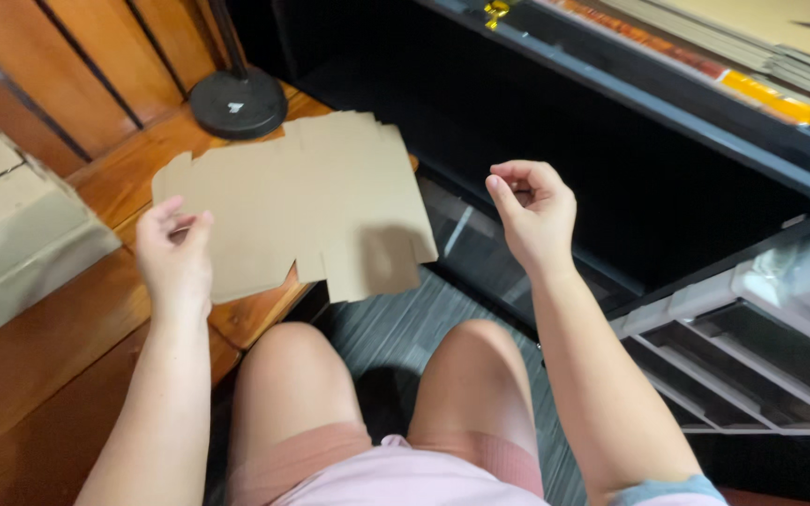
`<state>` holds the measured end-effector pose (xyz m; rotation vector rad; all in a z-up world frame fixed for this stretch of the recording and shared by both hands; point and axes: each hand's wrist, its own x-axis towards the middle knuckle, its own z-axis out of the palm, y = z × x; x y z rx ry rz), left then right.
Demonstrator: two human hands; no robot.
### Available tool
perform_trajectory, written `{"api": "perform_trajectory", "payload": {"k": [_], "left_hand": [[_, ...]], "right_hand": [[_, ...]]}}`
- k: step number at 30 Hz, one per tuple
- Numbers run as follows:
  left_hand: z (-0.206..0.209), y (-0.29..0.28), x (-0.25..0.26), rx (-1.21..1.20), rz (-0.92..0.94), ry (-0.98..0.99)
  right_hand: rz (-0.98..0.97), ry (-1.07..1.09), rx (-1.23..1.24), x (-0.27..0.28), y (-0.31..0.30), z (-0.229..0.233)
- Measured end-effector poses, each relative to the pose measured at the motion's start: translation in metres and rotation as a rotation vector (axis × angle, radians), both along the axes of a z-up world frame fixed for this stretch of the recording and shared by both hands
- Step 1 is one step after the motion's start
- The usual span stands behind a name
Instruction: The person repeatedly picks up flat cardboard pieces from a wooden surface, lifts them, and places them onto a stack on a black shelf. The action is performed one at a time in a repetitive loop throughout the clip.
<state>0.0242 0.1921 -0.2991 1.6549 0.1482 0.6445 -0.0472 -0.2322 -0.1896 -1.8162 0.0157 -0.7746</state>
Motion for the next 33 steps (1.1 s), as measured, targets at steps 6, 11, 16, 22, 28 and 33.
{"api": "perform_trajectory", "payload": {"k": [6, 11, 16, 22, 28, 33], "left_hand": [[-0.082, 0.082, -0.032, 0.339, 0.319, -0.012], [-0.113, 0.091, -0.043, 0.488, 0.401, -0.005], [-0.108, 0.081, -0.05, 0.644, 0.401, -0.126], [-0.094, 0.067, -0.061, 0.831, 0.453, -0.005], [-0.057, 0.054, -0.071, 0.751, 0.264, 0.472], [-0.045, 0.051, -0.073, 0.733, 0.224, 0.553]], "right_hand": [[-0.063, 0.231, 0.142, 0.027, 0.024, -0.1], [-0.141, 0.362, 0.142, 0.035, 0.029, -0.18], [-0.178, 0.404, 0.053, 0.048, 0.016, -0.219], [-0.133, 0.469, 0.043, 0.044, 0.015, -0.224], [-0.04, 0.476, 0.16, 0.034, 0.024, -0.208], [-0.003, 0.477, 0.182, 0.037, 0.025, -0.213]]}}
